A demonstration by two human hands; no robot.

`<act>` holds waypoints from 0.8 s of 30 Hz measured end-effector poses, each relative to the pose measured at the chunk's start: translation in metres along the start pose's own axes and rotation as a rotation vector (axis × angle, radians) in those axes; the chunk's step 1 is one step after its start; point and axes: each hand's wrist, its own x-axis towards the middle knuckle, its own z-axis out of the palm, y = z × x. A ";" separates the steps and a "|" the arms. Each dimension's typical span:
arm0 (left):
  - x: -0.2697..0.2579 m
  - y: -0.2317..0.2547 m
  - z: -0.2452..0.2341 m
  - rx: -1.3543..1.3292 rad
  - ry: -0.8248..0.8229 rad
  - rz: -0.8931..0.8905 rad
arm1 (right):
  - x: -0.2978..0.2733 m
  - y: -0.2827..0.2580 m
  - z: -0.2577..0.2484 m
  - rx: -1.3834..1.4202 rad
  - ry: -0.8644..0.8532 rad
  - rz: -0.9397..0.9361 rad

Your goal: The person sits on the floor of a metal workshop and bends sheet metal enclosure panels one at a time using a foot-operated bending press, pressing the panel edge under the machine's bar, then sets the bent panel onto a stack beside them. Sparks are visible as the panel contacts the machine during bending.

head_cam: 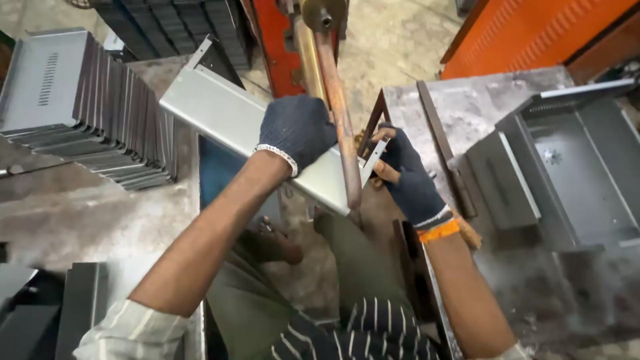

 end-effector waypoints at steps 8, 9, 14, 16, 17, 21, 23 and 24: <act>-0.013 -0.003 -0.008 0.057 -0.014 0.051 | -0.014 0.015 0.010 -0.043 0.011 -0.035; -0.014 -0.004 -0.006 0.045 -0.046 0.028 | -0.013 0.013 0.012 0.008 0.024 0.032; -0.037 0.012 -0.022 -0.007 -0.004 0.026 | -0.040 0.013 0.019 -0.193 0.048 -0.072; -0.056 0.019 -0.029 -0.022 -0.016 0.028 | -0.052 0.029 0.028 -0.266 0.026 -0.205; -0.065 0.023 -0.028 -0.040 -0.041 -0.040 | -0.059 0.034 0.035 -0.251 0.077 -0.210; -0.104 0.026 -0.004 -0.054 0.169 -0.048 | -0.091 0.072 0.027 -0.636 0.161 -0.291; -0.119 0.036 -0.005 -0.059 0.146 -0.044 | -0.092 0.028 0.048 -0.585 0.130 -0.238; -0.127 0.041 -0.006 -0.057 0.138 -0.049 | -0.091 0.005 0.059 -0.532 0.085 -0.198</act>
